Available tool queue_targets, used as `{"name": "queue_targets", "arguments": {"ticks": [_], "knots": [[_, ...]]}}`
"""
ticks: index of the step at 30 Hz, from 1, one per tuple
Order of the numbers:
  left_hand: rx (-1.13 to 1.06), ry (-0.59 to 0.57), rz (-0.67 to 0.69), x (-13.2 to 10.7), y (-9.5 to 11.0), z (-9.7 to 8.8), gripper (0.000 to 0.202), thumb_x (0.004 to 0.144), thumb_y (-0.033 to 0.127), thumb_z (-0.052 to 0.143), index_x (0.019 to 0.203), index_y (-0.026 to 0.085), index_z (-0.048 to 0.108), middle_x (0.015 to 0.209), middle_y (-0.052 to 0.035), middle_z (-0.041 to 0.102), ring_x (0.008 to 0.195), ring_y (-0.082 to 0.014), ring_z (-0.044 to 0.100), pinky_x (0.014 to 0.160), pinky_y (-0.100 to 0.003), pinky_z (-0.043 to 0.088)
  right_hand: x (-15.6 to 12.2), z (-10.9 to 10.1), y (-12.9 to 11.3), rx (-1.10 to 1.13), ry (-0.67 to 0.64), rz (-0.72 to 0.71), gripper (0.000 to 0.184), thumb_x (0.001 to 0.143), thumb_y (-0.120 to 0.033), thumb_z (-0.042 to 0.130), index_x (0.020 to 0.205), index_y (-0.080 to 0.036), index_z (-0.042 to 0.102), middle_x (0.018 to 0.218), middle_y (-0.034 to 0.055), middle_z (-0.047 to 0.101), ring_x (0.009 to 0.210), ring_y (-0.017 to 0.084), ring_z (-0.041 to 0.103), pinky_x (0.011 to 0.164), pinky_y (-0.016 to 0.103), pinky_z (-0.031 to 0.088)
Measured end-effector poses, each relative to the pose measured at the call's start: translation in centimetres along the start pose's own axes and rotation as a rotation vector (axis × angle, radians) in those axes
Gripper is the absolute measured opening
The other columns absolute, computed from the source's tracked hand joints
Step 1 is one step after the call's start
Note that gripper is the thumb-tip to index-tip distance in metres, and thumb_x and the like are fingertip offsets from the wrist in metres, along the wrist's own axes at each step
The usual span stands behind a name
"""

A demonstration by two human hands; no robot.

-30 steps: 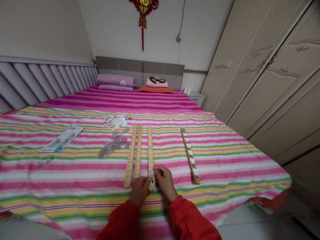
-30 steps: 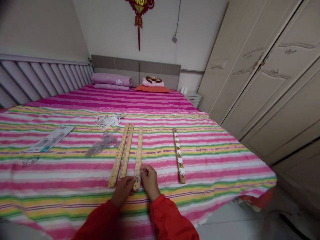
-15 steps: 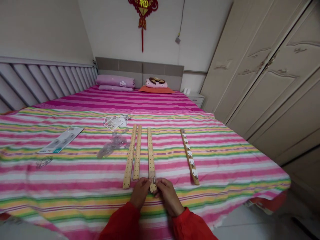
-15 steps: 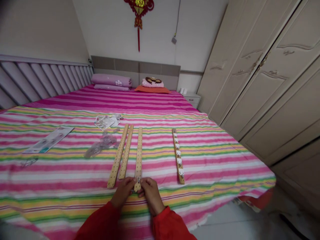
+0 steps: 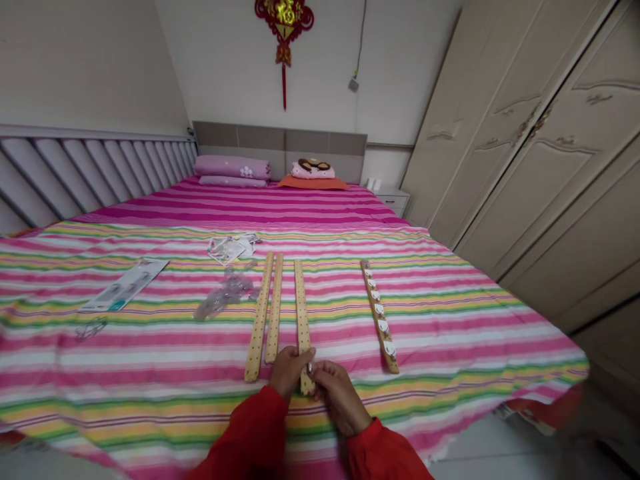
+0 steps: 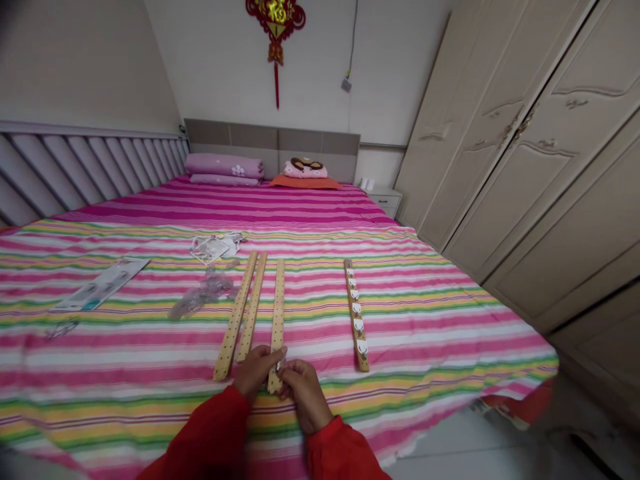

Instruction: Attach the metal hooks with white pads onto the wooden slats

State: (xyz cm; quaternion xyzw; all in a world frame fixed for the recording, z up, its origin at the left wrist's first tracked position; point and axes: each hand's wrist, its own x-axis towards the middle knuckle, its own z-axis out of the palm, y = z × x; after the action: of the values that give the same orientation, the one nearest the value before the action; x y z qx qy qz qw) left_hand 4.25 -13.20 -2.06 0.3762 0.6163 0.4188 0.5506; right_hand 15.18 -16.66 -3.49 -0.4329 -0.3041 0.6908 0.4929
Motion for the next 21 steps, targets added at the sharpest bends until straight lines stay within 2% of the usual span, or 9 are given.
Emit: {"name": "queue_targets", "arguments": {"ticks": [3, 6, 11, 14, 16, 18, 19, 21], "knots": [[-0.078, -0.041, -0.062, 0.4, -0.6, 0.1, 0.049, 0.046, 0.055, 0.075, 0.05, 0.019, 0.043, 0.038, 0.0059, 0.045, 0.036, -0.0077, 0.04, 0.039, -0.022, 0.028, 0.1, -0.3, 0.1, 0.025, -0.013, 0.027, 0.014, 0.057, -0.025, 0.071, 0.06, -0.012, 0.064, 0.045, 0.0012, 0.061, 0.039, 0.009, 0.049, 0.039, 0.018, 0.033], [-0.109, -0.101, -0.067, 0.6, -0.9, 0.0, 0.048, 0.05, 0.059, 0.071, 0.051, 0.018, 0.047, 0.039, 0.0038, 0.048, 0.035, -0.0083, 0.041, 0.037, -0.022, 0.028, 0.2, -0.5, 0.2, 0.049, -0.019, 0.023, 0.016, 0.057, -0.025, 0.073, 0.06, -0.012, 0.064, 0.046, 0.0013, 0.061, 0.039, 0.008, 0.049, 0.039, 0.018, 0.033], [-0.143, -0.029, -0.058, 0.8, -0.9, 0.3, 0.047, 0.056, 0.062, 0.066, 0.05, 0.02, 0.046, 0.04, 0.0033, 0.049, 0.036, -0.0107, 0.045, 0.038, -0.023, 0.033, 0.5, -0.8, 0.6, 0.058, -0.029, -0.036, 0.019, 0.058, -0.029, 0.076, 0.063, -0.012, 0.066, 0.048, 0.0015, 0.062, 0.041, 0.009, 0.049, 0.04, 0.019, 0.033], [-0.153, -0.169, -0.073, 0.2, -0.5, 0.0, 0.044, 0.063, 0.062, 0.061, 0.052, 0.021, 0.049, 0.045, -0.0007, 0.057, 0.043, -0.0152, 0.054, 0.043, -0.027, 0.041, 0.6, -1.0, 0.6, 0.05, -0.012, -0.052, 0.021, 0.058, -0.031, 0.077, 0.063, -0.013, 0.067, 0.049, 0.0017, 0.062, 0.041, 0.009, 0.049, 0.04, 0.019, 0.033], [-0.113, -0.296, -0.097, -0.5, 0.3, -0.7, 0.039, 0.066, 0.059, 0.059, 0.056, 0.021, 0.054, 0.051, -0.0025, 0.062, 0.048, -0.017, 0.059, 0.047, -0.028, 0.044, 0.5, -1.2, 0.5, 0.037, -0.001, -0.044, 0.023, 0.058, -0.033, 0.078, 0.062, -0.013, 0.067, 0.049, 0.0017, 0.062, 0.042, 0.009, 0.049, 0.041, 0.019, 0.034], [-0.004, -0.355, -0.112, -0.8, 1.5, -1.9, 0.034, 0.065, 0.053, 0.062, 0.059, 0.02, 0.058, 0.057, -0.0035, 0.066, 0.051, -0.0169, 0.061, 0.047, -0.027, 0.045, 0.4, -1.5, 0.3, 0.003, 0.0, -0.024, 0.026, 0.058, -0.035, 0.078, 0.065, -0.013, 0.068, 0.051, 0.0019, 0.062, 0.043, 0.01, 0.051, 0.041, 0.02, 0.037], [0.059, -0.348, -0.106, -0.8, 2.2, -2.8, 0.032, 0.064, 0.051, 0.064, 0.06, 0.019, 0.059, 0.061, -0.0041, 0.067, 0.051, -0.0165, 0.061, 0.046, -0.026, 0.044, 0.4, -1.7, 0.2, -0.019, -0.001, -0.015, 0.028, 0.057, -0.037, 0.079, 0.067, -0.014, 0.068, 0.053, 0.0021, 0.063, 0.043, 0.01, 0.052, 0.042, 0.021, 0.038], [0.138, -0.26, -0.025, 0.1, 3.9, -4.8, 0.029, 0.062, 0.046, 0.065, 0.063, 0.018, 0.061, 0.065, -0.0045, 0.067, 0.051, -0.0156, 0.06, 0.045, -0.024, 0.043, 0.3, -2.1, 0.2, -0.069, -0.004, 0.006, 0.033, 0.057, -0.042, 0.079, 0.072, -0.014, 0.069, 0.055, 0.0027, 0.064, 0.044, 0.011, 0.053, 0.043, 0.022, 0.04]]}}
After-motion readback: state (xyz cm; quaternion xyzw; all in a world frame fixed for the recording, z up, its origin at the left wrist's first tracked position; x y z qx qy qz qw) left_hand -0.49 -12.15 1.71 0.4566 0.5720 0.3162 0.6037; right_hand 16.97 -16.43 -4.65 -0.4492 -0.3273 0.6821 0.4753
